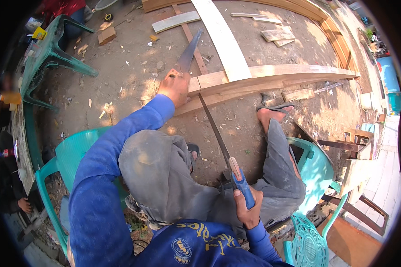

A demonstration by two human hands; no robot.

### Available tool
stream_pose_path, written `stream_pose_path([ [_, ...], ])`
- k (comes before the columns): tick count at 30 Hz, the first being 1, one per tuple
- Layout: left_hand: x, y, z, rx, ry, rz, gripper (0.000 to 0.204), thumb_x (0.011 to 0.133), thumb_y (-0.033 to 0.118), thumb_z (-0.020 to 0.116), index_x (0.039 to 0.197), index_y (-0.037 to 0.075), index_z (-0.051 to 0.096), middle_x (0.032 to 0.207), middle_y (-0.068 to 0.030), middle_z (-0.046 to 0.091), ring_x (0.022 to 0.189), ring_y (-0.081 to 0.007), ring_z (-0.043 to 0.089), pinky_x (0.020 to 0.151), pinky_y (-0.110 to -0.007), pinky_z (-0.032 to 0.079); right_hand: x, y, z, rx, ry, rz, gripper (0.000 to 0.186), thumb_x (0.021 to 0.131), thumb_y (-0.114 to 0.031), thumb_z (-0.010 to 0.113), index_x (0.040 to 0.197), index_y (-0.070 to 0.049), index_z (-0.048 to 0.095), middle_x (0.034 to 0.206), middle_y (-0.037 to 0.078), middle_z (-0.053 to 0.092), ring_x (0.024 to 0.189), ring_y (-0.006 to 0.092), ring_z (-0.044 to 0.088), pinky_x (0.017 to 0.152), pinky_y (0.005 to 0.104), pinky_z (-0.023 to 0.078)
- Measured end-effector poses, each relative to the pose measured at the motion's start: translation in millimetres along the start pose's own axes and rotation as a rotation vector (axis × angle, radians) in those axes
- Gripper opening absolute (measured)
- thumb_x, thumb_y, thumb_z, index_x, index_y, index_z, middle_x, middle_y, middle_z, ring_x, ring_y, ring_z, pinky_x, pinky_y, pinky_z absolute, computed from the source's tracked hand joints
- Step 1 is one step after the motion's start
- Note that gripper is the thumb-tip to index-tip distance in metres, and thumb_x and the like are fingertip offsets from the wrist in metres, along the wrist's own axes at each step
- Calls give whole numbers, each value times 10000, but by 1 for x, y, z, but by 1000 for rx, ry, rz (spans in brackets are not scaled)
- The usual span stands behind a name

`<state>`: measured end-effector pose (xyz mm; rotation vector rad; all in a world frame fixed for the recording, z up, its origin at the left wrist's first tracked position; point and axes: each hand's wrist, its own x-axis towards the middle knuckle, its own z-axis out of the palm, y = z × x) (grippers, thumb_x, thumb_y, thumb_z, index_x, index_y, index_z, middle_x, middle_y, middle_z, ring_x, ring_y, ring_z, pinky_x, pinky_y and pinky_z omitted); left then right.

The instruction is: The person uses a hand saw to cut through a wooden plank that is positioned across a rectangular wooden frame while sitting on the ground.

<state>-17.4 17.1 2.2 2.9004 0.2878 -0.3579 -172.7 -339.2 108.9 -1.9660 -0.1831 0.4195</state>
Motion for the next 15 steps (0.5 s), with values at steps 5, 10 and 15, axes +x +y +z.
stream_pose_path([
  [5, 4, 13, 4, -2, -49, 10, 658, 771, 341, 866, 1251, 63, 512, 1091, -202, 718, 1018, -438, 704, 863, -530, 577, 134, 54, 81, 37, 30, -51, 353, 909, -224, 713, 683, 17, 590, 521, 73, 468, 515, 98, 470, 490, 354, 378],
  [10, 2, 8, -2, 20, -51, 1, 673, 776, 364, 859, 1269, 68, 510, 1159, -219, 696, 1056, -432, 695, 874, -531, 574, 129, 119, 101, 84, 23, -210, 312, 905, -215, 710, 707, 2, 605, 544, 117, 518, 510, 134, 494, 513, 378, 421],
  [15, 5, 5, -2, 19, -58, -9, 680, 780, 368, 857, 1281, 75, 502, 1186, -200, 689, 1069, -438, 689, 890, -534, 567, 116, 75, 91, 104, 19, -120, 294, 925, -250, 699, 805, 9, 627, 595, 126, 563, 547, 164, 541, 554, 370, 455],
])
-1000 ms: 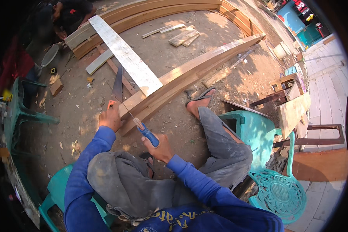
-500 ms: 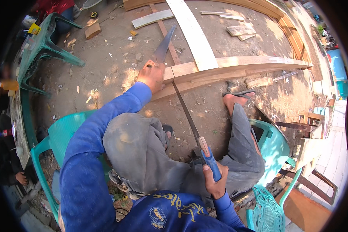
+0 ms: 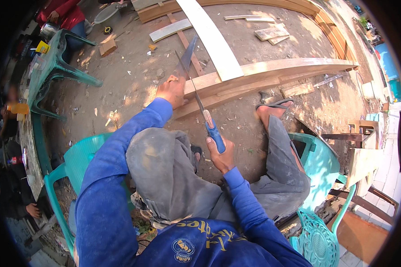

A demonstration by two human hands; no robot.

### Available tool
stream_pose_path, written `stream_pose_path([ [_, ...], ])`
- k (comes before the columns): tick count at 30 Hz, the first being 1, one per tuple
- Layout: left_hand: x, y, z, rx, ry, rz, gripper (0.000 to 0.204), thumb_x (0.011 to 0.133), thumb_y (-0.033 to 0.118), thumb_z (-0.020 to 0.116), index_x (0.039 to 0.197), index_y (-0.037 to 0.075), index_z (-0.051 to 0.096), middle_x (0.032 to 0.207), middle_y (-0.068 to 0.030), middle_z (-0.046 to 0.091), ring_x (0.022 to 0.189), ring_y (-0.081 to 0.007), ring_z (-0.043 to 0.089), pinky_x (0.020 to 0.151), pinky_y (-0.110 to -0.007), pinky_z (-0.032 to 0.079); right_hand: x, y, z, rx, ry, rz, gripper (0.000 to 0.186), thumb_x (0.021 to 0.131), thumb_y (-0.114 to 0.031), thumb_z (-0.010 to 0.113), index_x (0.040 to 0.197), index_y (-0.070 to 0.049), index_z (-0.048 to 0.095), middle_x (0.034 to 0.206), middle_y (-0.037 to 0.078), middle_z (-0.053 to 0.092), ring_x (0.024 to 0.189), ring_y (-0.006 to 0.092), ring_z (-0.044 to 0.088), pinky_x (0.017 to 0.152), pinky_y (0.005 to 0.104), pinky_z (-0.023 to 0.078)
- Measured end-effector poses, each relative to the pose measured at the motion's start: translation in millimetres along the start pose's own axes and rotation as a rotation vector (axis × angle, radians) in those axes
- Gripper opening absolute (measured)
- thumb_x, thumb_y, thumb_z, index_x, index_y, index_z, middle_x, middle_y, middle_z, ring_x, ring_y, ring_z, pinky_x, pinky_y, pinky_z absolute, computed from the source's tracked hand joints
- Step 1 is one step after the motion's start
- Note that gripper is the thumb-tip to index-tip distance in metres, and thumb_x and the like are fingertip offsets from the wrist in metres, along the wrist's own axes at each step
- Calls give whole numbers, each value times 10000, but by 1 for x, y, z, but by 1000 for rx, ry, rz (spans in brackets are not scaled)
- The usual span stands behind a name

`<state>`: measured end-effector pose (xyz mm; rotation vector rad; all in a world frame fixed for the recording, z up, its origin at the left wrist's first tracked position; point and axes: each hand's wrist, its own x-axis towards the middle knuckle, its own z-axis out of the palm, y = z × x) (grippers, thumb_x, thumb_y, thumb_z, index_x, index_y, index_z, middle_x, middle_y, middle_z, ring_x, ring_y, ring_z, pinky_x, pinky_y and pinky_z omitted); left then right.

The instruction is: The person uses a hand saw to cut through a wooden plank that is positioned across a rectangular wooden frame while sitting on the ground.

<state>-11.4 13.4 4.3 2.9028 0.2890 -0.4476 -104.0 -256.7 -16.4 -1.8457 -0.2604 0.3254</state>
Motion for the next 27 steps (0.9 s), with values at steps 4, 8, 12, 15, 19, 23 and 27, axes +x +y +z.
stream_pose_path([
  [4, -4, -3, 1, 6, 65, -5, 676, 785, 363, 856, 1276, 67, 496, 1111, -197, 711, 1025, -454, 696, 878, -537, 569, -72, -73, -67, -32, -74, 152, 307, 942, -256, 689, 801, 13, 642, 586, 85, 543, 561, 124, 528, 546, 334, 433],
  [8, -11, -8, 9, -15, 101, 31, 683, 797, 362, 850, 1274, 44, 480, 1033, -203, 732, 970, -460, 710, 848, -534, 577, -112, -89, -89, -97, -51, 136, 295, 951, -227, 672, 776, 7, 633, 567, 47, 535, 532, 100, 485, 517, 321, 401],
  [12, -1, 8, 8, -12, 35, 34, 684, 794, 362, 850, 1269, 34, 483, 1029, -204, 734, 962, -449, 717, 834, -528, 584, -10, -38, -33, -112, 4, 92, 305, 955, -195, 669, 738, 15, 626, 537, 59, 500, 520, 94, 465, 490, 339, 369],
  [15, -3, 6, 7, 2, 35, 27, 701, 777, 363, 859, 1269, 32, 485, 1018, -204, 737, 966, -438, 724, 838, -518, 589, 22, -10, 6, -80, 31, 4, 301, 944, -208, 683, 747, 11, 625, 551, 73, 506, 541, 95, 488, 504, 350, 392],
  [19, -2, -2, 3, 4, 62, 63, 696, 783, 369, 854, 1274, 37, 488, 1058, -200, 728, 991, -440, 715, 861, -522, 582, 11, 74, 10, 4, 26, -176, 280, 909, -244, 720, 802, 1, 637, 591, 95, 547, 560, 129, 540, 543, 360, 447],
  [23, -1, -1, 2, -3, 24, 28, 687, 793, 372, 844, 1288, 50, 495, 1255, -210, 646, 1074, -441, 681, 909, -529, 564, 0, 27, 5, -3, 36, 2, 281, 924, -234, 710, 802, 7, 631, 576, 91, 535, 544, 127, 514, 540, 351, 435],
  [27, -1, -5, 2, -35, 30, 19, 724, 772, 394, 847, 1297, 35, 502, 1368, -209, 575, 1129, -445, 654, 933, -528, 552, -79, -55, -72, -75, -69, 187, 252, 925, -194, 680, 794, 17, 640, 564, 72, 538, 550, 101, 505, 528, 329, 416],
])
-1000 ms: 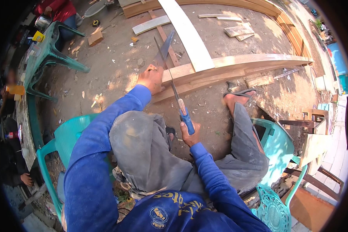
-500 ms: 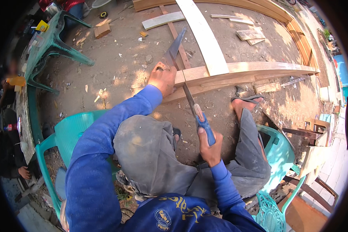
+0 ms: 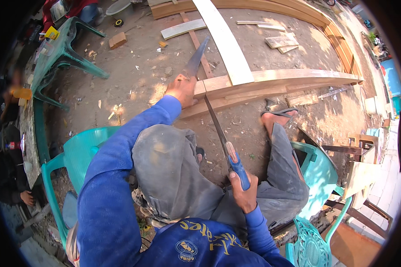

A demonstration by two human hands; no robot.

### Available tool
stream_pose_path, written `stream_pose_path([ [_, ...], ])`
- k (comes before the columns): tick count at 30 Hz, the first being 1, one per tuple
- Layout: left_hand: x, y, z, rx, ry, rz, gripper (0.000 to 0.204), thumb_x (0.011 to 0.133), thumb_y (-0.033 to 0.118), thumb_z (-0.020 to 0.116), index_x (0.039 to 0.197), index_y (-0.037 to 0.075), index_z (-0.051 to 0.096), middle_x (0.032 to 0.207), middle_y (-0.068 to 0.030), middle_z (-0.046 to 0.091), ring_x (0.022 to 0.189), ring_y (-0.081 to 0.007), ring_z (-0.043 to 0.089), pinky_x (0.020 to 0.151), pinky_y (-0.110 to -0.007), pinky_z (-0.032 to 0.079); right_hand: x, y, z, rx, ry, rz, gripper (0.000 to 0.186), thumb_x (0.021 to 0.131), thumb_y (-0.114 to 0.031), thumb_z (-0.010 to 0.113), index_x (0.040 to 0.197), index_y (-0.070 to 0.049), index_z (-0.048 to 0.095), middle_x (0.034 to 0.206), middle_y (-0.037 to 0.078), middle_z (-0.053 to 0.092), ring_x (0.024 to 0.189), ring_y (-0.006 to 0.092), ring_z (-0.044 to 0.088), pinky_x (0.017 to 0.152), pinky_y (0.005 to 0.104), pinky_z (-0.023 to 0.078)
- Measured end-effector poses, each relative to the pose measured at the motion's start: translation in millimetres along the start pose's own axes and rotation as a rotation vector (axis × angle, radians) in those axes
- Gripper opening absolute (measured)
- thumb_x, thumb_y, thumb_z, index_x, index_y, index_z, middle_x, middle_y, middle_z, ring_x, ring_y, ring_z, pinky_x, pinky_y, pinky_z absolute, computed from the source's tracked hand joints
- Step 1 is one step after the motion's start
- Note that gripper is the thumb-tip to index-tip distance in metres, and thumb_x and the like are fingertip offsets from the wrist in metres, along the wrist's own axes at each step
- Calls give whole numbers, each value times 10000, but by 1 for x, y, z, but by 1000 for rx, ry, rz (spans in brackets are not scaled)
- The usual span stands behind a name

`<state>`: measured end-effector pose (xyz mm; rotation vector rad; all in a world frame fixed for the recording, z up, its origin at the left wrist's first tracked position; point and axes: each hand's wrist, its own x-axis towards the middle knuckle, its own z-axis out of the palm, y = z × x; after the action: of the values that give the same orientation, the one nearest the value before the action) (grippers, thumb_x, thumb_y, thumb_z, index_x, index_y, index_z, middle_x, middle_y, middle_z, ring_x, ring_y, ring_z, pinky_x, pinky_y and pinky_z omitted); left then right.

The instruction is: The person uses a hand saw to cut through a wooden plank that is positioned across a rectangular wooden frame while sitting on the ground.

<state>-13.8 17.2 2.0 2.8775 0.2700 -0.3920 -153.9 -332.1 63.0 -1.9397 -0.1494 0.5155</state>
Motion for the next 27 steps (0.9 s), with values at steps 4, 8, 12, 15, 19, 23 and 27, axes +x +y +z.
stream_pose_path([
  [4, -4, 2, 0, -128, 123, -41, 757, 749, 412, 839, 1304, 24, 502, 1332, -210, 605, 1132, -447, 650, 944, -527, 546, -41, -31, -23, 9, 57, -30, 263, 928, -176, 655, 758, 24, 629, 561, 57, 541, 548, 91, 488, 521, 326, 409],
  [8, 0, 13, -1, -104, -94, -89, 732, 737, 421, 819, 1286, 25, 541, 1279, -220, 641, 1149, -438, 649, 1000, -522, 518, 38, -14, 20, -48, 56, -66, 265, 937, -181, 665, 766, 16, 625, 554, 62, 513, 541, 93, 479, 519, 333, 408],
  [12, 6, 11, -6, 59, -82, -63, 721, 738, 422, 812, 1302, 41, 575, 1239, -210, 677, 1153, -424, 658, 1005, -497, 525, 115, 22, 77, 22, 120, -223, 282, 944, -207, 688, 771, 4, 614, 561, 79, 491, 551, 102, 482, 525, 351, 417],
  [15, 2, 5, 3, 122, 109, 3, 707, 736, 414, 814, 1303, 53, 596, 1221, -198, 693, 1141, -413, 668, 984, -477, 548, 115, 58, 82, 94, 122, -296, 286, 946, -220, 694, 789, 9, 624, 579, 94, 521, 555, 114, 498, 532, 361, 426],
  [19, 12, 7, -5, 0, -66, -41, 664, 742, 404, 816, 1273, 53, 629, 1234, -194, 687, 1134, -407, 672, 989, -475, 549, 100, 60, 72, 53, 107, -271, 274, 947, -217, 693, 805, 11, 635, 593, 80, 538, 569, 100, 498, 527, 353, 422],
  [23, 7, 1, -3, -15, -36, -70, 634, 749, 396, 816, 1256, 58, 641, 1221, -203, 690, 1138, -406, 670, 990, -480, 547, 15, -1, 13, 44, 5, 30, 271, 949, -207, 673, 809, 24, 643, 586, 26, 524, 574, 71, 478, 515, 319, 398],
  [27, 3, 0, 1, -72, -2, -80, 673, 762, 381, 810, 1314, 70, 584, 1198, -207, 696, 1134, -406, 671, 980, -485, 549, -56, -16, -23, -31, 49, -20, 268, 947, -183, 653, 785, 29, 628, 563, 12, 495, 558, 63, 451, 511, 302, 378],
])
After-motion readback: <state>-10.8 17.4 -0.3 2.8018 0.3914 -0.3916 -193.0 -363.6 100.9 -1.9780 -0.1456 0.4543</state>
